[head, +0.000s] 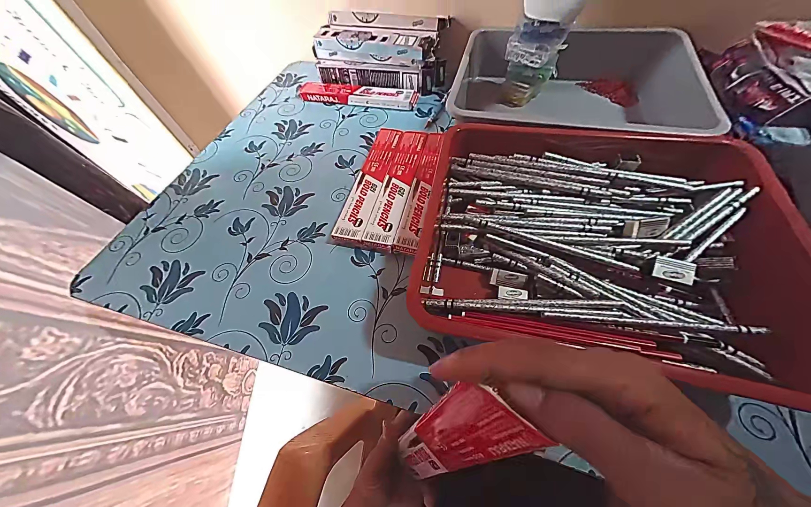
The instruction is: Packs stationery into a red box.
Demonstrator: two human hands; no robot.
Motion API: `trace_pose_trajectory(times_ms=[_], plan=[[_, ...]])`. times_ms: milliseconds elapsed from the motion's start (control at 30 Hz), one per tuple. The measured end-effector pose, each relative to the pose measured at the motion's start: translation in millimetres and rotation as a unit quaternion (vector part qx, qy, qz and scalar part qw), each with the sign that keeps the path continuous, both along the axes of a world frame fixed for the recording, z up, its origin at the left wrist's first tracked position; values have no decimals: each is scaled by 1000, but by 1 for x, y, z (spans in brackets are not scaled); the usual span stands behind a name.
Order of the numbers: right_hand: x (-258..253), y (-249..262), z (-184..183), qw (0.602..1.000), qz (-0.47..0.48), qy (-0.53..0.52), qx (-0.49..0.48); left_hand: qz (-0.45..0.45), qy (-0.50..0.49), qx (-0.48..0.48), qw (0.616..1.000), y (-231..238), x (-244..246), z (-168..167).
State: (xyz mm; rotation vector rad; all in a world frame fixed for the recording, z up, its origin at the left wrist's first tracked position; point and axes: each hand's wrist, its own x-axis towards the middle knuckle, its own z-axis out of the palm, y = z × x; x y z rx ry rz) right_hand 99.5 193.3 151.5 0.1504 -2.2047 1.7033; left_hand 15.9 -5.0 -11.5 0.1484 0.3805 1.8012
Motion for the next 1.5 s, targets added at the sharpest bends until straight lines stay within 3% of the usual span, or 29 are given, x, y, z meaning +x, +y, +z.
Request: trace_pose_trajectory(times_ms=[133,300,433,600,700,767,900,1100,1300,1500], plan=[[-3,-3,-3,997,-42,34,50,25,-46,-15,999,-2,5,10],[-2,-7,-6,954,-81,74,280,98,-22,-127,987,-17,6,35],[-7,-9,-2,962,-93,104,236,149,0,-172,974,-22,-1,66],[-14,2,32,949,-104,159,252,194,172,-128,957,-7,-45,100],[-23,-3,38,911,-135,242,306,209,246,-106,941,25,-100,118],[-33,-6,36,874,-167,294,350,194,294,-93,931,53,-134,132],[-51,3,28,800,-179,322,474,77,421,-53,902,114,-191,153],[-74,43,27,722,-136,331,592,-13,409,28,912,166,-229,156],[-68,57,22,709,-14,288,644,-76,386,99,914,165,-254,141],[-72,73,17,745,-37,271,608,-77,404,93,907,160,-266,142]])
